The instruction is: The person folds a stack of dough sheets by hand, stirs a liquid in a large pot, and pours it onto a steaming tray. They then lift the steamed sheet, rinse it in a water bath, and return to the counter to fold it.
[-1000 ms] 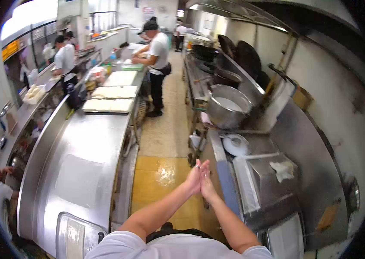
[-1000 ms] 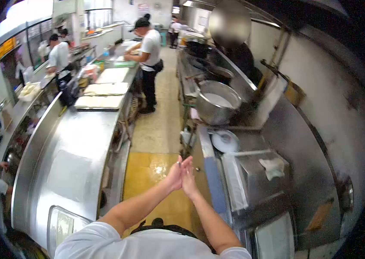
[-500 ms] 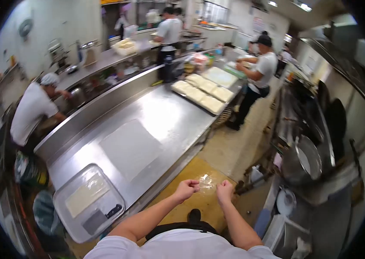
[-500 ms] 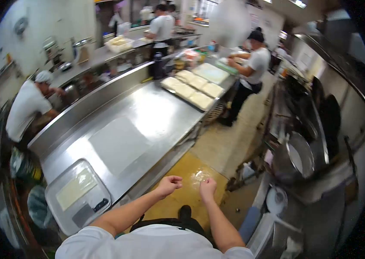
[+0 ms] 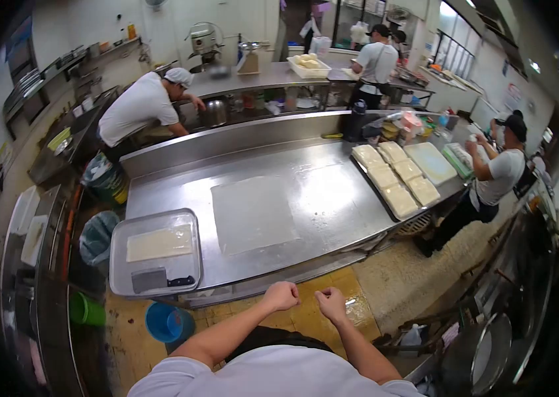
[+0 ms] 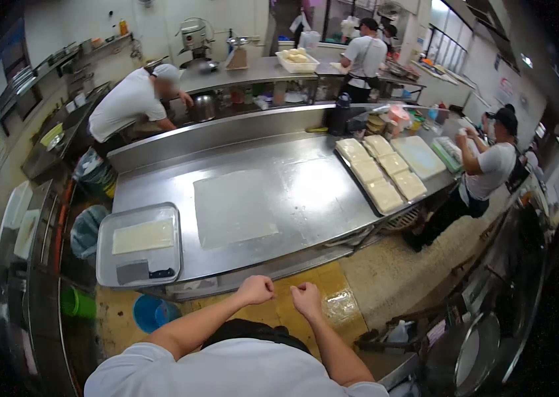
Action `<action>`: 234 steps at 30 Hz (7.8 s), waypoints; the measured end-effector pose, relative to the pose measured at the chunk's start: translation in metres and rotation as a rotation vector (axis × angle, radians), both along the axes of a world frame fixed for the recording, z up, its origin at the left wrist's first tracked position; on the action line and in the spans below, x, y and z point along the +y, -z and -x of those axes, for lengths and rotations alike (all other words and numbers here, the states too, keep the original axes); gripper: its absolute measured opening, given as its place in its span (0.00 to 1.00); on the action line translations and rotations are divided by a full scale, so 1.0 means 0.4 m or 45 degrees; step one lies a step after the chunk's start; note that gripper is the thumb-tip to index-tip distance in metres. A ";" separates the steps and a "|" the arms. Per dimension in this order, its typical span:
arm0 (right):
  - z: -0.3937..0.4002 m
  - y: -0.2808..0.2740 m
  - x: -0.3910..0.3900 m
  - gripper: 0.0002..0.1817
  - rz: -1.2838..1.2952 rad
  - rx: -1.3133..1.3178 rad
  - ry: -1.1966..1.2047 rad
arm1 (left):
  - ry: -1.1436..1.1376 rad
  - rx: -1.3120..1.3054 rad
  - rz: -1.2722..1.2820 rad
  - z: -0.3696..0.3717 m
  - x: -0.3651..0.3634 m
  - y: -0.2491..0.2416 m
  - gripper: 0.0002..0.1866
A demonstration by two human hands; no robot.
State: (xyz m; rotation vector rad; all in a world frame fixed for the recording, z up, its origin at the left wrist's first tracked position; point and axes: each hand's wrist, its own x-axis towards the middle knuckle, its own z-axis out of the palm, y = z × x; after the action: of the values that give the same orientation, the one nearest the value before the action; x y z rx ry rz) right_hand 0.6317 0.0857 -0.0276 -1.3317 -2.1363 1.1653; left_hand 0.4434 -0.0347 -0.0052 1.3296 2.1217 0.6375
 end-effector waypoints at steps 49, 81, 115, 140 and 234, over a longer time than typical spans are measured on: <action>0.947 -0.198 0.461 0.28 0.241 -0.173 -0.339 | -0.702 0.138 0.256 1.284 0.222 0.001 0.16; 1.625 -0.136 0.549 0.21 0.171 -1.163 -1.651 | -0.784 -0.237 0.278 1.293 0.210 -0.168 0.08; 0.882 -0.150 0.544 0.14 -0.391 -0.538 -0.950 | -0.583 0.138 -0.008 0.909 -0.044 -0.074 0.06; 1.130 0.005 0.155 0.43 -0.800 -0.453 -1.189 | -0.848 0.222 -0.237 0.982 -0.071 -0.139 0.09; 0.977 -0.176 0.113 0.19 -0.322 -0.209 -1.224 | -1.183 -0.050 -0.427 0.632 -0.215 -0.095 0.09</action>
State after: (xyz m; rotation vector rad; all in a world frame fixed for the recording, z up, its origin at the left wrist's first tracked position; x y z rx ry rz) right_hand 0.2410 0.1310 0.0429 -0.2405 -3.0313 1.0172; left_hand 0.1906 -0.1205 0.0329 0.3708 2.6215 1.4060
